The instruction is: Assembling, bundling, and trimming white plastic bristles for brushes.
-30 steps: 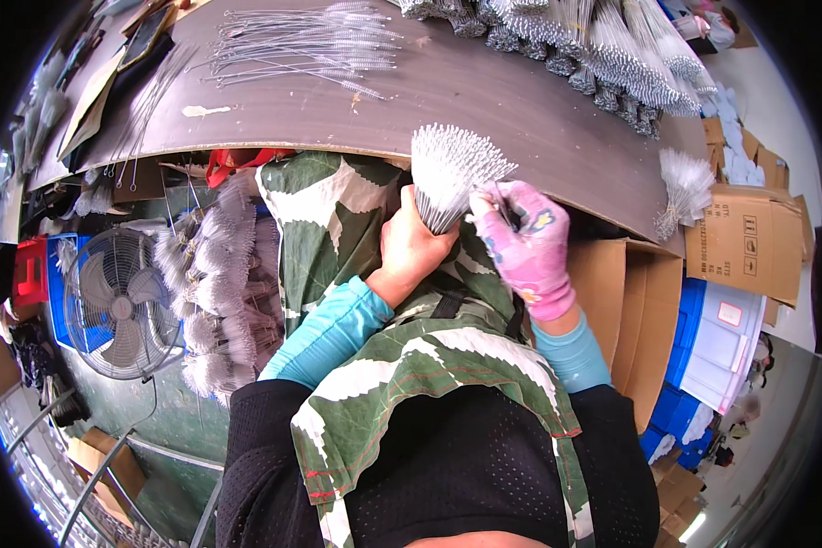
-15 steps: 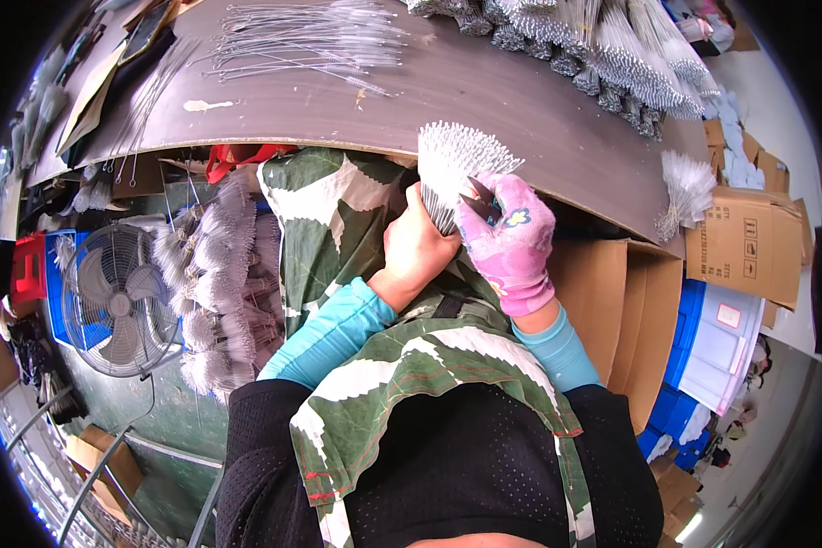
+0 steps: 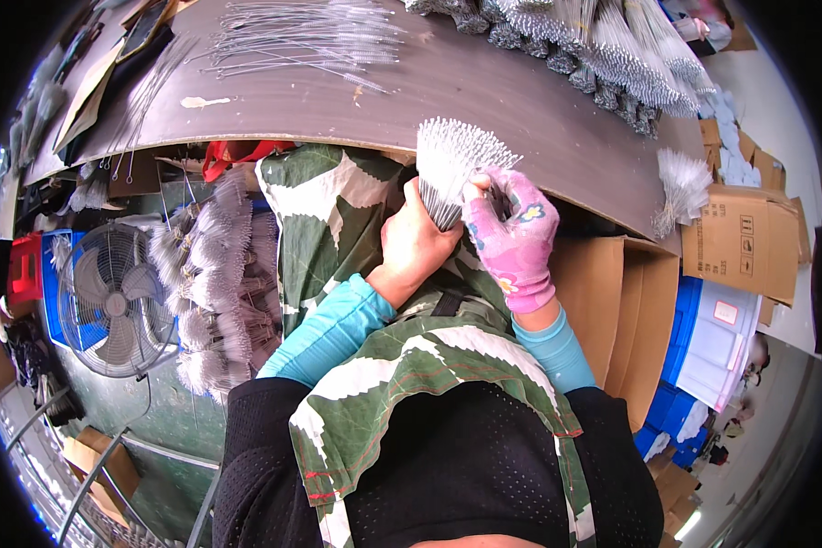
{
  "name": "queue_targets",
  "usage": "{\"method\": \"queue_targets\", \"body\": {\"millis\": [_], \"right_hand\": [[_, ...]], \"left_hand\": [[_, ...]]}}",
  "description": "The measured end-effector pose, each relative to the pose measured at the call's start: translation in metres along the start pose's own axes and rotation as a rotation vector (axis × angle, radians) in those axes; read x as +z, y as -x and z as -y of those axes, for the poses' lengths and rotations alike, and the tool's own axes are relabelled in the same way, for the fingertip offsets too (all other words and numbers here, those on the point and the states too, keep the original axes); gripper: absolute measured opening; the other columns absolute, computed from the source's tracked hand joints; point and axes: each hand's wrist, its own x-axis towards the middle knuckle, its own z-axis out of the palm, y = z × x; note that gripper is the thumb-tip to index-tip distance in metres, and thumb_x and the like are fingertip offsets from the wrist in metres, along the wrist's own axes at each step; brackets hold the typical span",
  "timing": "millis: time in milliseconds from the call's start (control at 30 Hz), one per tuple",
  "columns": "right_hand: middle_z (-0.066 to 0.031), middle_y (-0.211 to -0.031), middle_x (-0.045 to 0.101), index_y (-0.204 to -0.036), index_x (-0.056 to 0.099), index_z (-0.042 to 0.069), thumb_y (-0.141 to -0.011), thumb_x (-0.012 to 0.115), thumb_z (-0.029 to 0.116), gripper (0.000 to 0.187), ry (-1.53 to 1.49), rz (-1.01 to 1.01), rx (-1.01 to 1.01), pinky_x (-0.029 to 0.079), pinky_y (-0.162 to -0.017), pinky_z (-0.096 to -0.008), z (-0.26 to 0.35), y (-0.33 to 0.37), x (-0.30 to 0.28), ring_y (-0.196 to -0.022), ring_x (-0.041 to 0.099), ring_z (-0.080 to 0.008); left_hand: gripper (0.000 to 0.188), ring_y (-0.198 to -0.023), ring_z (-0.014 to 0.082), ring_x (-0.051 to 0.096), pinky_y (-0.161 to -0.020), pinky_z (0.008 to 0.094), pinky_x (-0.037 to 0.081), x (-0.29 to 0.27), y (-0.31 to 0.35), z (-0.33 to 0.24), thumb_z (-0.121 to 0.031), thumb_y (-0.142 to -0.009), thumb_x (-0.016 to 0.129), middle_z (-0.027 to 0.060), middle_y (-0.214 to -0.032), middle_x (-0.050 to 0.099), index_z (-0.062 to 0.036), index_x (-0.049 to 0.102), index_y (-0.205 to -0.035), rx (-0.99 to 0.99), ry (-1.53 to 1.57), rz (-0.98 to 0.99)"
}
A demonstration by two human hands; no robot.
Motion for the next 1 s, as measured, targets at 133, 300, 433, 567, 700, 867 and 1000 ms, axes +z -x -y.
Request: {"method": "queue_targets", "body": {"millis": [133, 300, 433, 567, 700, 867, 1000], "right_hand": [[-0.0080, -0.079, 0.063, -0.090, 0.062, 0.000, -0.072, 0.071, 0.004, 0.020, 0.175, -0.033, -0.120, 0.049, -0.063, -0.0273, 0.008, -0.005, 0.003, -0.067, 0.061, -0.0154], [-0.0104, -0.074, 0.060, -0.086, 0.058, 0.003, -0.069, 0.072, 0.007, 0.023, 0.244, -0.052, -0.176, 0.048, -0.061, -0.0323, 0.002, -0.011, 0.009, -0.064, 0.060, -0.0242], [-0.0098, -0.074, 0.057, -0.089, 0.056, 0.004, -0.070, 0.071, 0.009, 0.024, 0.296, 0.040, -0.275, 0.048, -0.061, -0.0328, -0.007, -0.014, -0.007, -0.065, 0.059, -0.0249], [-0.0062, -0.075, 0.054, -0.094, 0.056, 0.003, -0.077, 0.063, 0.004, 0.018, 0.422, -0.047, -0.225, 0.048, -0.064, -0.0301, -0.020, -0.034, -0.047, -0.067, 0.056, -0.0167], [-0.0006, -0.078, 0.055, -0.093, 0.054, 0.000, -0.087, 0.061, 0.006, 0.010, -0.066, -0.117, 0.124, 0.048, -0.063, -0.0226, -0.034, -0.038, -0.063, -0.070, 0.056, -0.0087], [-0.0026, -0.085, 0.059, -0.100, 0.056, -0.001, -0.090, 0.058, 0.007, 0.013, -0.216, 0.076, 0.238, 0.048, -0.062, -0.0216, -0.031, -0.010, -0.047, -0.069, 0.057, -0.0070], [-0.0035, -0.088, 0.061, -0.109, 0.057, 0.000, -0.092, 0.053, 0.008, 0.019, -0.299, 0.169, 0.368, 0.045, -0.056, -0.0205, -0.030, -0.002, -0.039, -0.066, 0.055, -0.0054]], "left_hand": [[0.071, -0.081, 0.0408, 0.063, -0.071, 0.0474, 0.050, 0.003, 0.002, 0.002, -0.031, -0.070, 0.072, 0.0231, -0.091, 0.063, -0.0049, 0.033, -0.124, 0.021, -0.030, -0.035], [0.072, -0.082, 0.0410, 0.063, -0.072, 0.0478, 0.050, 0.004, 0.000, 0.003, -0.033, -0.069, 0.073, 0.0236, -0.091, 0.063, -0.0047, 0.034, -0.123, 0.046, 0.012, -0.040], [0.070, -0.085, 0.0414, 0.062, -0.075, 0.0473, 0.049, -0.003, -0.003, 0.001, -0.032, -0.070, 0.073, 0.0226, -0.092, 0.063, -0.0049, 0.035, -0.121, -0.003, 0.004, 0.023], [0.068, -0.087, 0.0413, 0.061, -0.077, 0.0466, 0.049, -0.005, -0.004, 0.006, -0.030, -0.069, 0.073, 0.0220, -0.093, 0.064, -0.0057, 0.036, -0.121, 0.006, 0.071, 0.023], [0.068, -0.088, 0.0412, 0.061, -0.077, 0.0465, 0.048, -0.005, -0.004, 0.008, -0.030, -0.069, 0.073, 0.0220, -0.094, 0.063, -0.0056, 0.036, -0.120, 0.023, 0.079, 0.015], [0.066, -0.091, 0.0417, 0.060, -0.079, 0.0461, 0.048, -0.006, -0.006, 0.008, -0.028, -0.069, 0.074, 0.0228, -0.096, 0.063, -0.0061, 0.038, -0.120, 0.032, 0.106, 0.030], [0.067, -0.095, 0.0370, 0.062, -0.081, 0.0418, 0.049, 0.000, -0.011, 0.021, -0.022, -0.066, 0.077, 0.0209, -0.099, 0.063, -0.0059, 0.041, -0.119, 0.052, 0.196, 0.015]]}}
